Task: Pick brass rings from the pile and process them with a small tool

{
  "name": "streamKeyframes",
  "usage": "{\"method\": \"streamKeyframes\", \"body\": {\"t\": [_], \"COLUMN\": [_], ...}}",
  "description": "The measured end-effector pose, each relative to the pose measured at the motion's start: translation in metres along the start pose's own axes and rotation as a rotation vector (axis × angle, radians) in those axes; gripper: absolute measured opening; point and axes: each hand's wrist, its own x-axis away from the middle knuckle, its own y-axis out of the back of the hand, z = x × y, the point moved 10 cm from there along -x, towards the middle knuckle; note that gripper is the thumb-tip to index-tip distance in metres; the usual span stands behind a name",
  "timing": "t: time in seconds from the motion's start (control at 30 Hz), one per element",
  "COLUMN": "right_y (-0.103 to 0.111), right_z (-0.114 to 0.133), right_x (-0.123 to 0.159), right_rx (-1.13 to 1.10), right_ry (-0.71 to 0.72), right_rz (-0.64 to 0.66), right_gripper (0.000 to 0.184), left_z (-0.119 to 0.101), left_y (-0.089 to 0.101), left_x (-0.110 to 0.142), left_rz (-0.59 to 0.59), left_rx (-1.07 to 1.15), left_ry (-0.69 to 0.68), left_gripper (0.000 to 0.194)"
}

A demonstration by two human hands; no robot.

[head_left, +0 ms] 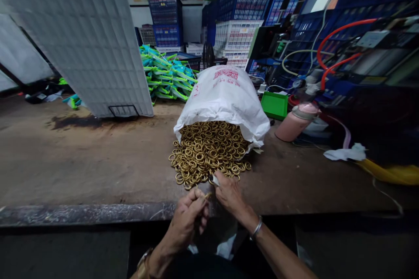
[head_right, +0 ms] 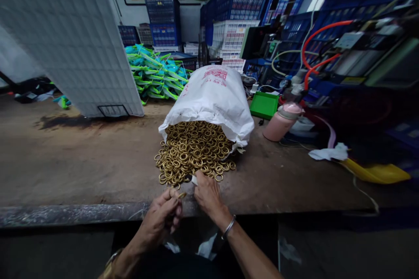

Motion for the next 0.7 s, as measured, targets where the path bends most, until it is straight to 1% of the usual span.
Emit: {"method": "streamKeyframes", "body": {"t": [0.07,0.13,0.23,0.3,0.37,0.47,0.57,0.7], "right_y": [0.009,0.016,0.024,0.025,0.021,0.013,0.011,0.018], "right_z": [0.006,0.014,0.028,0.038,0.044,0.046,0.046,0.045], "right_x": [-0.010,-0.022,-0.038,-0.047,-0.052,-0.057,-0.058,-0.054], "right_rx": [-0.033,-0.040,0.006,0.056,0.110,0.152,0.122,0.019], "right_ry": [0.029,0.037,0.051,0.071,0.079,0.068,0.087,0.138], "right_rz": [-0.075,-0.133,-0.173,-0.173,-0.148,-0.106,-0.099,-0.130], "right_gripper": [0.023,0.020,0.014,0.013,0.013,0.011,0.013,0.016], "left_z": [0.001,-0.001,0.000,0.002,0.007,0.015,0.018,0.013], "left_y": [0.002,0.005,0.013,0.018,0.023,0.031,0.039,0.047], "left_x": [-0.003,-0.006,-0.007,-0.007,-0.008,-0.012,-0.017,-0.023], "left_rz": [-0.004,-0.015,-0.037,-0.030,-0.021,-0.017,-0.028,-0.089], "left_rx": [0.101,0.153,0.219,0.280,0.348,0.450,0.510,0.473], "left_ry": [0.032,0.033,0.038,0.051,0.076,0.114,0.120,0.120], "left_gripper": [0.026,0.026,0.023,0.020,0.021,0.024,0.025,0.028]}}
